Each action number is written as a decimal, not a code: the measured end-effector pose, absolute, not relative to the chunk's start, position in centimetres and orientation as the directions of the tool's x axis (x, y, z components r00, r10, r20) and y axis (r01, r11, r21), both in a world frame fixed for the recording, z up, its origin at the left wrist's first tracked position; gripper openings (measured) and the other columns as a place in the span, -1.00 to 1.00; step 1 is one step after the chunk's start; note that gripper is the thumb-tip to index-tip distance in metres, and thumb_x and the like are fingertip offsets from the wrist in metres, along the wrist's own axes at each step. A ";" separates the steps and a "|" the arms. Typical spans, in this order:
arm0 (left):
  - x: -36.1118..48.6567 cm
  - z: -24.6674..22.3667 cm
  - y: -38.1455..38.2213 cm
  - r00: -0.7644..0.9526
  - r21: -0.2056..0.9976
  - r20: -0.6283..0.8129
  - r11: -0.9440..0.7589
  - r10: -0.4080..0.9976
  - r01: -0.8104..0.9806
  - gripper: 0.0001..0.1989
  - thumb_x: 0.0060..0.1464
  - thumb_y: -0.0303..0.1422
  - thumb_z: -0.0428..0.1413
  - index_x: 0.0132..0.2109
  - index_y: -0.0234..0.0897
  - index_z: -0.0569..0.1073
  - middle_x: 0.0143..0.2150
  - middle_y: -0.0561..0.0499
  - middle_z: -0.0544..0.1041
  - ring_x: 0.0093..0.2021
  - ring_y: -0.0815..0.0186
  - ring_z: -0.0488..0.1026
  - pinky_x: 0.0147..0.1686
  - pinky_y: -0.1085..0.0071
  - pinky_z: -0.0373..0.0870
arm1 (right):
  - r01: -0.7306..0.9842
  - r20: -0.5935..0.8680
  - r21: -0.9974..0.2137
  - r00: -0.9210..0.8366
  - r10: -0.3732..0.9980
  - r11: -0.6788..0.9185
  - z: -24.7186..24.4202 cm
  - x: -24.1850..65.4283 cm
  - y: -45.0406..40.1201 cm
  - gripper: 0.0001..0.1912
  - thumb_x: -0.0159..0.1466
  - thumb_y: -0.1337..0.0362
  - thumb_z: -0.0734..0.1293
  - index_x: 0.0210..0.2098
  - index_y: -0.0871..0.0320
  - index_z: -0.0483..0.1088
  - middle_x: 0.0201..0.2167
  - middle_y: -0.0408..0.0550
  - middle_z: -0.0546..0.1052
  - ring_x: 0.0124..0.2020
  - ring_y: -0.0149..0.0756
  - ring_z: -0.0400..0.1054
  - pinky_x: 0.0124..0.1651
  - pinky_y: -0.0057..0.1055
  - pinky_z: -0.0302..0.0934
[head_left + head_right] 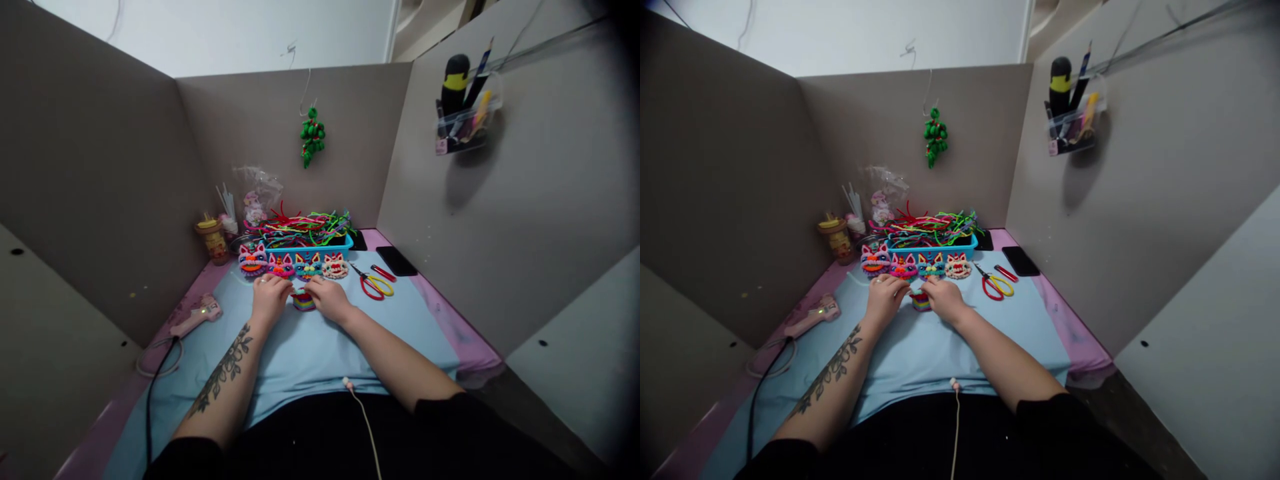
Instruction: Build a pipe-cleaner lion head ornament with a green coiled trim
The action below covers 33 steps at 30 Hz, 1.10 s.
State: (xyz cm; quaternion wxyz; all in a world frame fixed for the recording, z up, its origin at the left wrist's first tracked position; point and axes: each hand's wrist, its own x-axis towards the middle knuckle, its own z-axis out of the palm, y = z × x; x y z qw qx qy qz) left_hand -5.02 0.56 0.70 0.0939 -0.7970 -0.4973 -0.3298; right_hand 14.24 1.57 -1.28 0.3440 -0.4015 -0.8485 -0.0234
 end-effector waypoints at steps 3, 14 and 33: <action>-5.2 0.7 0.7 0.286 0.204 0.628 -0.508 0.723 0.837 -0.86 0.10 -0.31 0.09 -0.31 -0.20 0.54 -0.31 -0.05 0.57 -0.17 0.18 0.37 -0.08 0.23 0.10 | 0.673 0.606 -0.234 -0.463 0.646 0.702 -1.3 14.3 1.8 -0.84 0.23 0.42 0.23 -0.29 0.10 0.43 -0.29 -0.08 0.47 -0.38 -0.36 0.31 -0.32 -0.46 0.06; -6.2 0.6 2.0 0.271 0.554 0.548 -0.587 0.791 0.591 -0.82 0.06 -0.26 0.11 -0.34 -0.26 0.54 -0.33 -0.06 0.58 -0.26 0.24 0.46 -0.12 0.28 0.27 | 0.427 0.695 -0.412 -0.424 0.581 0.805 -0.9 14.7 1.9 -0.80 0.20 0.48 0.18 -0.31 0.12 0.40 -0.33 -0.06 0.43 -0.30 -0.33 0.31 -0.20 -0.40 0.15; -5.7 0.9 1.1 0.214 0.816 0.352 -0.411 0.911 0.407 -0.74 -0.02 -0.20 0.14 -0.35 -0.35 0.55 -0.37 -0.06 0.58 -0.33 0.26 0.47 -0.28 0.40 0.37 | 0.240 0.663 -0.685 -0.186 0.725 0.688 -0.3 14.2 1.6 -0.92 0.17 0.40 0.21 -0.41 0.14 0.33 -0.43 -0.13 0.34 -0.38 -0.36 0.25 -0.31 -0.43 0.16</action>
